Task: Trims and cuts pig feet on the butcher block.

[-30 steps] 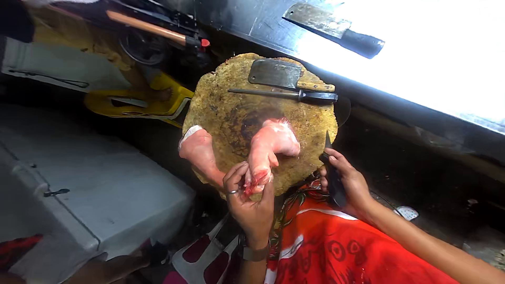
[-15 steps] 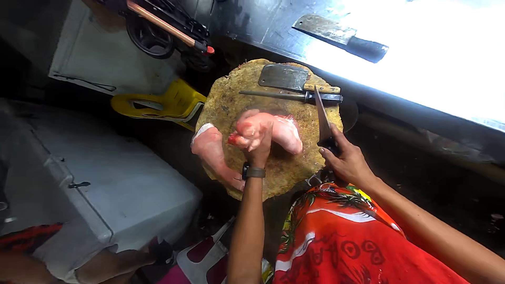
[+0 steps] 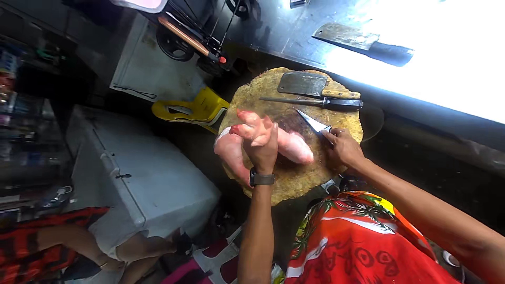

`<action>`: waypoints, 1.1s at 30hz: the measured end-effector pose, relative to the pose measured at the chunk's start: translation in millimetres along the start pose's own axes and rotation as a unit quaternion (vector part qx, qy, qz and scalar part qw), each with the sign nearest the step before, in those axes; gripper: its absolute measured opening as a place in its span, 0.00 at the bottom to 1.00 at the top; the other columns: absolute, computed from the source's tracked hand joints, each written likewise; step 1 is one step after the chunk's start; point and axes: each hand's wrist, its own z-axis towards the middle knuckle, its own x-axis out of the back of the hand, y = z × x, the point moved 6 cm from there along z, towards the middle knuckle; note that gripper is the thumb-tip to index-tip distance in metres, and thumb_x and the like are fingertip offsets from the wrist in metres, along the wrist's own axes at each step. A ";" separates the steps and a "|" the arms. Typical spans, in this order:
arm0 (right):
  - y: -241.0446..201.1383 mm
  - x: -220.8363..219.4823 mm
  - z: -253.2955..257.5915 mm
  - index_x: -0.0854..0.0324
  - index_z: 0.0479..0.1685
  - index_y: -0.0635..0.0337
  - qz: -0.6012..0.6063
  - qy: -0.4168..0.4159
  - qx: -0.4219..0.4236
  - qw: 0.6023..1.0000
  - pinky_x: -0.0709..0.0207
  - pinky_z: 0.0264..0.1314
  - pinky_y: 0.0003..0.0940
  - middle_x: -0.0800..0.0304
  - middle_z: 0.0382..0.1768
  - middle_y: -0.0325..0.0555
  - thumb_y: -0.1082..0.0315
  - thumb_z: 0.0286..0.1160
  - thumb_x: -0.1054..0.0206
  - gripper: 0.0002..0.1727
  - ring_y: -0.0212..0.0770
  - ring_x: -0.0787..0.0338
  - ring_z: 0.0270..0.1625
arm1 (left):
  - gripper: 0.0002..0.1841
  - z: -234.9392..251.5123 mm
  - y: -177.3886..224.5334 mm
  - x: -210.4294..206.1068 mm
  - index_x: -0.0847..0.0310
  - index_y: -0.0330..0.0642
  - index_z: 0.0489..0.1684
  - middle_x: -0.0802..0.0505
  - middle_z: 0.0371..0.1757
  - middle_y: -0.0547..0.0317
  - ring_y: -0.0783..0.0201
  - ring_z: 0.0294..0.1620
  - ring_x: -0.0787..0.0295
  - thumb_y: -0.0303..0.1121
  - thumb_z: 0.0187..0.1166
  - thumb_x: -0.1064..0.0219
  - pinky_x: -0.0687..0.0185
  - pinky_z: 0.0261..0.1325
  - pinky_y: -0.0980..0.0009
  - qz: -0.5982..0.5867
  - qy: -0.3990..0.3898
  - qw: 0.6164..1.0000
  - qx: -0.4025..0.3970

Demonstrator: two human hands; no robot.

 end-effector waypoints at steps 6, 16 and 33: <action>-80.4 83.7 -20.9 0.09 0.58 0.54 0.184 0.134 0.128 0.965 0.16 0.65 0.49 0.07 0.56 0.48 0.59 0.82 0.33 0.15 0.46 0.09 0.60 | 0.29 -26.4 -5.2 -5.5 0.18 0.37 0.60 0.06 0.49 0.55 0.67 0.52 0.08 0.37 0.59 0.14 0.10 0.58 0.63 0.032 -0.047 0.998 -0.016; -163.9 157.1 -43.4 0.07 0.48 0.62 0.257 0.267 0.321 0.872 0.11 0.60 0.36 0.03 0.47 0.46 0.68 0.75 0.26 0.10 0.37 0.06 0.53 | 0.27 -37.0 2.1 -22.6 0.18 0.44 0.64 0.08 0.53 0.54 0.62 0.52 0.10 0.40 0.64 0.22 0.13 0.54 0.58 0.087 -0.085 0.989 -0.086; -25.9 38.9 -1.9 0.13 0.49 0.54 0.054 0.019 0.002 0.998 0.17 0.52 0.64 0.14 0.53 0.57 0.56 0.70 0.25 0.15 0.61 0.13 0.58 | 0.28 -26.1 -4.9 -16.9 0.17 0.40 0.60 0.06 0.50 0.59 0.68 0.52 0.08 0.35 0.59 0.14 0.09 0.58 0.64 -0.017 -0.098 0.995 -0.030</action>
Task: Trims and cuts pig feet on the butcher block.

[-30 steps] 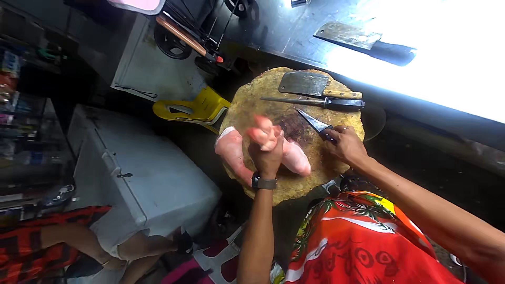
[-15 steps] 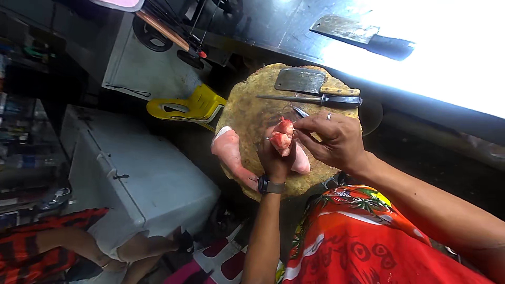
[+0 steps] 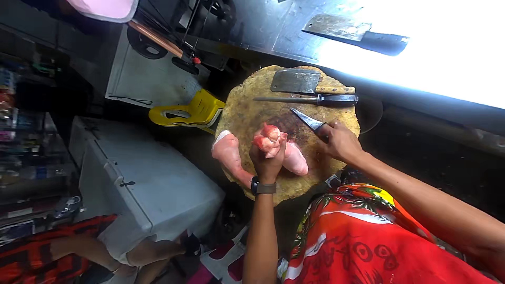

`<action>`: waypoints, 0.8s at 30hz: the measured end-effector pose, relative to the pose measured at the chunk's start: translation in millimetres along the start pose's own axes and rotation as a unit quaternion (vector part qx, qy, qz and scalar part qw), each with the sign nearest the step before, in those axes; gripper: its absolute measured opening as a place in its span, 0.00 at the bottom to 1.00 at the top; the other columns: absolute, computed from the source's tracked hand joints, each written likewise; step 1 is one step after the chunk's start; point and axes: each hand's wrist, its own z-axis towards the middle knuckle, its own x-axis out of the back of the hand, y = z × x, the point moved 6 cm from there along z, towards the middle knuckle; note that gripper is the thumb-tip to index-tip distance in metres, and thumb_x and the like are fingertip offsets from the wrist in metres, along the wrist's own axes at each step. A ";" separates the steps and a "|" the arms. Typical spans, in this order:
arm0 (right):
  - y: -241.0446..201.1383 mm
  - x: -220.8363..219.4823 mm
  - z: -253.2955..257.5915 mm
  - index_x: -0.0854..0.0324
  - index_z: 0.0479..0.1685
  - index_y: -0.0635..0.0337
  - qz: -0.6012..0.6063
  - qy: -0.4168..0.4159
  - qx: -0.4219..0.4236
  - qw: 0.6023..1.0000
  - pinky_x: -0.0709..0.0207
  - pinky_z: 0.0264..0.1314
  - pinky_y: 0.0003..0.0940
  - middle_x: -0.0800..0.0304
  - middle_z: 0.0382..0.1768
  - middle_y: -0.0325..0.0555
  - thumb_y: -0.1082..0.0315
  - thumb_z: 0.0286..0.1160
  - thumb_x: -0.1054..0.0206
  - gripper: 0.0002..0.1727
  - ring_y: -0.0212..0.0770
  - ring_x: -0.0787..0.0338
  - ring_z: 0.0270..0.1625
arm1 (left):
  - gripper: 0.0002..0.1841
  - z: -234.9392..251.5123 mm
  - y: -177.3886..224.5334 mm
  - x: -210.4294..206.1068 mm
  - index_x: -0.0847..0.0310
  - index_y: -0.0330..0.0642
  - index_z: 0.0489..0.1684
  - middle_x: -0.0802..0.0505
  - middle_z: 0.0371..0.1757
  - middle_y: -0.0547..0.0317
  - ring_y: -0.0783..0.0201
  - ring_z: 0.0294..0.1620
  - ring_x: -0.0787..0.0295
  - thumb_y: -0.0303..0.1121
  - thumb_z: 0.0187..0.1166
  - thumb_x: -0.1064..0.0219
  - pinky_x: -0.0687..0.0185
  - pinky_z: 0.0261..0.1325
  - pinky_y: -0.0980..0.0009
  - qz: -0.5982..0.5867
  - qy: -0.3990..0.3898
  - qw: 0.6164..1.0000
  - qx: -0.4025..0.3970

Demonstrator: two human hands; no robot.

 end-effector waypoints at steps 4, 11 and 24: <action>32.6 -31.5 -3.6 0.13 0.49 0.57 -0.042 -0.008 -0.002 0.999 0.17 0.56 0.62 0.17 0.60 0.61 0.59 0.68 0.23 0.16 0.64 0.16 0.64 | 0.25 7.8 -4.3 6.4 0.16 0.35 0.54 0.05 0.46 0.58 0.70 0.50 0.07 0.32 0.57 0.14 0.10 0.59 0.66 -0.003 0.021 1.000 0.000; 40.7 -19.7 13.1 0.23 0.65 0.55 0.031 -0.036 -0.096 0.994 0.19 0.43 0.69 0.13 0.47 0.62 0.59 0.62 0.25 0.28 0.67 0.10 0.50 | 0.26 12.3 -14.2 12.4 0.16 0.36 0.54 0.06 0.45 0.58 0.69 0.50 0.08 0.37 0.58 0.14 0.11 0.59 0.65 0.039 0.023 0.999 0.020; -154.4 86.3 -40.9 0.40 0.93 0.45 0.187 0.060 0.349 0.916 0.12 0.40 0.44 0.10 0.51 0.46 0.61 0.85 0.40 0.35 0.40 0.08 0.44 | 0.23 -1.1 -8.5 20.2 0.18 0.40 0.59 0.09 0.46 0.50 0.59 0.46 0.11 0.38 0.67 0.21 0.13 0.47 0.56 0.069 -0.023 0.996 0.058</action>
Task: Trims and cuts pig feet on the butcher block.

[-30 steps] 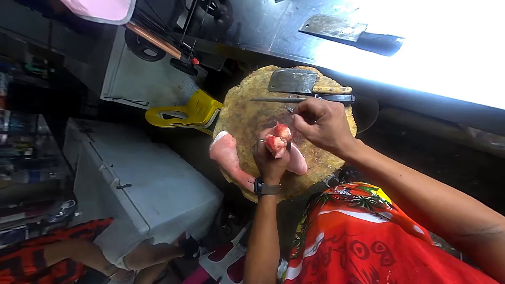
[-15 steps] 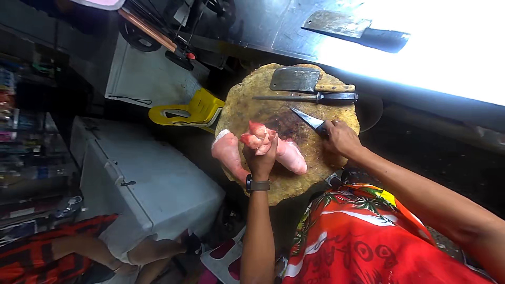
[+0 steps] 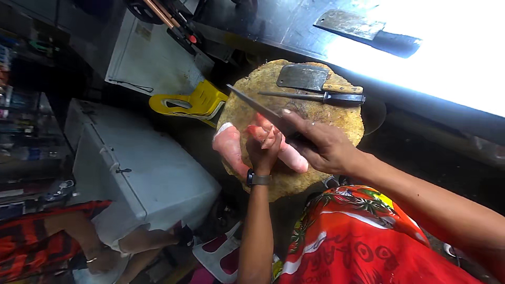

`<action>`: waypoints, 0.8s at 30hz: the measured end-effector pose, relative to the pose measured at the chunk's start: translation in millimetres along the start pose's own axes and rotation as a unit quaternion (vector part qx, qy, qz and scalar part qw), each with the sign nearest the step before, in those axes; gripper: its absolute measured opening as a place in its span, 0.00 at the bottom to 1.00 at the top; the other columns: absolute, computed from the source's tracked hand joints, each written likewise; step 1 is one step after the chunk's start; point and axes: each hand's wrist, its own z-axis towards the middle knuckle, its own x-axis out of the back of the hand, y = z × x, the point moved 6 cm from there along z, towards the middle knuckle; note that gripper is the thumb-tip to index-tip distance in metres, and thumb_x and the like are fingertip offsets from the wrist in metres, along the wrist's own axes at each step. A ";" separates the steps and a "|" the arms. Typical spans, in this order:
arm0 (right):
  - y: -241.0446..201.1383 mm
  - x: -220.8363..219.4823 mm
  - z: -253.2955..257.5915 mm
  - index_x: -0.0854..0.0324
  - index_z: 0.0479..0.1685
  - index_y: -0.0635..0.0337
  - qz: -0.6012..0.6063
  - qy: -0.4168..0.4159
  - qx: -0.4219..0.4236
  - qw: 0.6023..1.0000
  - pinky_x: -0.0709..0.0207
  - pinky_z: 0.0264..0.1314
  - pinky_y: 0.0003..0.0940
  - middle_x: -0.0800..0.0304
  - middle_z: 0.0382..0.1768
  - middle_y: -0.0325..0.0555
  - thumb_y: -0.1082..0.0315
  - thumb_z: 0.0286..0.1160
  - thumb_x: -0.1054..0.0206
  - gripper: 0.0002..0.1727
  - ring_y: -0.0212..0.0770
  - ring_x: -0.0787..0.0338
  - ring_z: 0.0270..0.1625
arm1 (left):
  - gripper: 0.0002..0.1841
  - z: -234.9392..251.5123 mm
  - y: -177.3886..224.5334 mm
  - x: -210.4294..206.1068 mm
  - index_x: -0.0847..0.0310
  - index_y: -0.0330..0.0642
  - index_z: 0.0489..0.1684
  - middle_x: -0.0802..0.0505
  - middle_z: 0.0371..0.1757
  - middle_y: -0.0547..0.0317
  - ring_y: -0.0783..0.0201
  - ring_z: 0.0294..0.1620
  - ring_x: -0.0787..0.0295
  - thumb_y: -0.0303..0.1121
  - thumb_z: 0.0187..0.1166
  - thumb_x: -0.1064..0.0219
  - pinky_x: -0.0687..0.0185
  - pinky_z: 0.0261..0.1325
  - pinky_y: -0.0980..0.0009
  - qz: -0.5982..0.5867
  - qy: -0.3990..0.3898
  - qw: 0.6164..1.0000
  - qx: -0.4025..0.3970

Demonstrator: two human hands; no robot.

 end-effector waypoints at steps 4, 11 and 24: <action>-2.9 -6.9 10.8 0.39 0.93 0.33 -0.049 -0.027 0.011 0.998 0.20 0.30 0.40 0.13 0.43 0.43 0.60 0.85 0.42 0.34 0.40 0.15 0.34 | 0.20 6.0 1.7 -3.6 0.17 0.35 0.51 0.09 0.42 0.54 0.68 0.44 0.10 0.35 0.64 0.23 0.13 0.51 0.66 -0.015 0.024 0.998 -0.055; 6.5 -15.3 9.4 0.39 0.93 0.32 -0.091 -0.042 -0.011 0.995 0.21 0.29 0.42 0.14 0.44 0.45 0.59 0.84 0.41 0.35 0.43 0.15 0.35 | 0.19 7.7 -2.2 -6.0 0.17 0.37 0.51 0.09 0.42 0.54 0.65 0.44 0.10 0.35 0.64 0.23 0.13 0.51 0.63 0.011 0.029 0.997 -0.071; 30.4 -40.3 -20.4 0.37 0.92 0.29 -0.060 -0.060 -0.032 0.996 0.21 0.29 0.40 0.15 0.43 0.44 0.59 0.85 0.42 0.33 0.41 0.15 0.34 | 0.21 10.6 -17.7 1.6 0.17 0.36 0.52 0.08 0.43 0.53 0.66 0.44 0.10 0.37 0.64 0.21 0.13 0.52 0.64 0.008 0.039 0.998 -0.038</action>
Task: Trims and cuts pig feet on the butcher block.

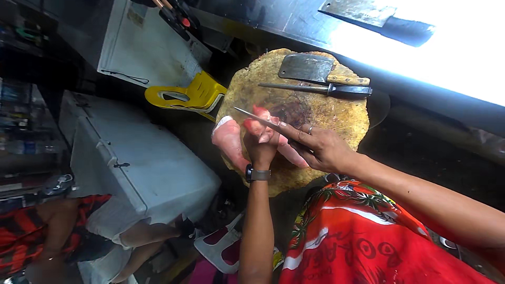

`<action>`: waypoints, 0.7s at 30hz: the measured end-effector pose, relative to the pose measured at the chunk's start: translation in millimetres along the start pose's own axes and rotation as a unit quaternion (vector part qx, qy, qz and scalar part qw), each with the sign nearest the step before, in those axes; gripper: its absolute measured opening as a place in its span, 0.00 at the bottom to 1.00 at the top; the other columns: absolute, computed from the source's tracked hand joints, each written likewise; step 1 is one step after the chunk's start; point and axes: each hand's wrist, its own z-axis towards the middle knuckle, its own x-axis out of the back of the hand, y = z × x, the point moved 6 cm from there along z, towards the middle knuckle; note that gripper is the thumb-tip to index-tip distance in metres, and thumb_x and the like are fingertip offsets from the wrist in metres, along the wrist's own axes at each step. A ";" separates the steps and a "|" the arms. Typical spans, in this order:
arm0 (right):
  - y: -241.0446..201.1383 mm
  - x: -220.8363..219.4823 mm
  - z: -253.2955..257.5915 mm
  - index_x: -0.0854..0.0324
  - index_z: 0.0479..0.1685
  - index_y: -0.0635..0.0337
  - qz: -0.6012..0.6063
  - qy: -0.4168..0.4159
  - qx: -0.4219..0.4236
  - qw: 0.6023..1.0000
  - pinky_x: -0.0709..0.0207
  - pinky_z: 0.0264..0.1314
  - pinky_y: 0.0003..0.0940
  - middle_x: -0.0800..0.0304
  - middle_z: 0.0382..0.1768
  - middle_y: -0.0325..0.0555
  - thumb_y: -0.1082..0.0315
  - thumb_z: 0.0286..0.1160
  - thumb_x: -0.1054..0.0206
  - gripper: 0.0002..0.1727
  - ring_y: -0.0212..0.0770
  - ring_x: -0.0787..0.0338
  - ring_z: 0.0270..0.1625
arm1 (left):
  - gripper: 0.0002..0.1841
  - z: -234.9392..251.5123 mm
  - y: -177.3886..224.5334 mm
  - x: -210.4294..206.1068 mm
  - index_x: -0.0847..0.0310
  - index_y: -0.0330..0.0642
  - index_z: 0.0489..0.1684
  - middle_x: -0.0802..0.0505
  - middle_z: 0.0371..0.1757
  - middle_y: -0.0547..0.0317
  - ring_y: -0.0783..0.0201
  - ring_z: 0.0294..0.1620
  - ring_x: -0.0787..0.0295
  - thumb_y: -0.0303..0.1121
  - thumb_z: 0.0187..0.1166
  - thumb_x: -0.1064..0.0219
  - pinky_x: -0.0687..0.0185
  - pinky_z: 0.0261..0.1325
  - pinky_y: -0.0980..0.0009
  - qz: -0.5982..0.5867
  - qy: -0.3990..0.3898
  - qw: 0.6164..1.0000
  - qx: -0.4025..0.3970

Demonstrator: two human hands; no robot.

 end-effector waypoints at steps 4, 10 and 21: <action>1.3 -8.9 -6.4 0.35 0.91 0.36 0.055 0.013 -0.014 0.998 0.16 0.37 0.39 0.11 0.46 0.43 0.61 0.84 0.41 0.33 0.38 0.12 0.41 | 0.23 0.3 0.4 0.8 0.17 0.36 0.52 0.08 0.43 0.54 0.66 0.44 0.10 0.37 0.60 0.20 0.13 0.50 0.64 -0.022 0.001 1.000 0.012; -0.3 -6.5 -10.6 0.33 0.90 0.45 0.102 0.045 -0.005 0.994 0.13 0.45 0.39 0.10 0.47 0.45 0.61 0.85 0.41 0.31 0.38 0.10 0.45 | 0.20 1.5 2.0 -3.2 0.16 0.39 0.50 0.07 0.42 0.57 0.68 0.43 0.09 0.36 0.60 0.20 0.12 0.49 0.66 -0.024 0.005 1.000 0.012; -7.9 -17.6 -14.0 0.41 0.94 0.49 0.322 0.034 -0.063 0.944 0.10 0.38 0.31 0.07 0.49 0.44 0.63 0.89 0.40 0.33 0.31 0.10 0.35 | 0.16 -4.4 1.6 -10.5 0.20 0.37 0.62 0.09 0.52 0.53 0.66 0.53 0.12 0.34 0.82 0.38 0.15 0.59 0.64 -0.071 0.005 0.997 0.044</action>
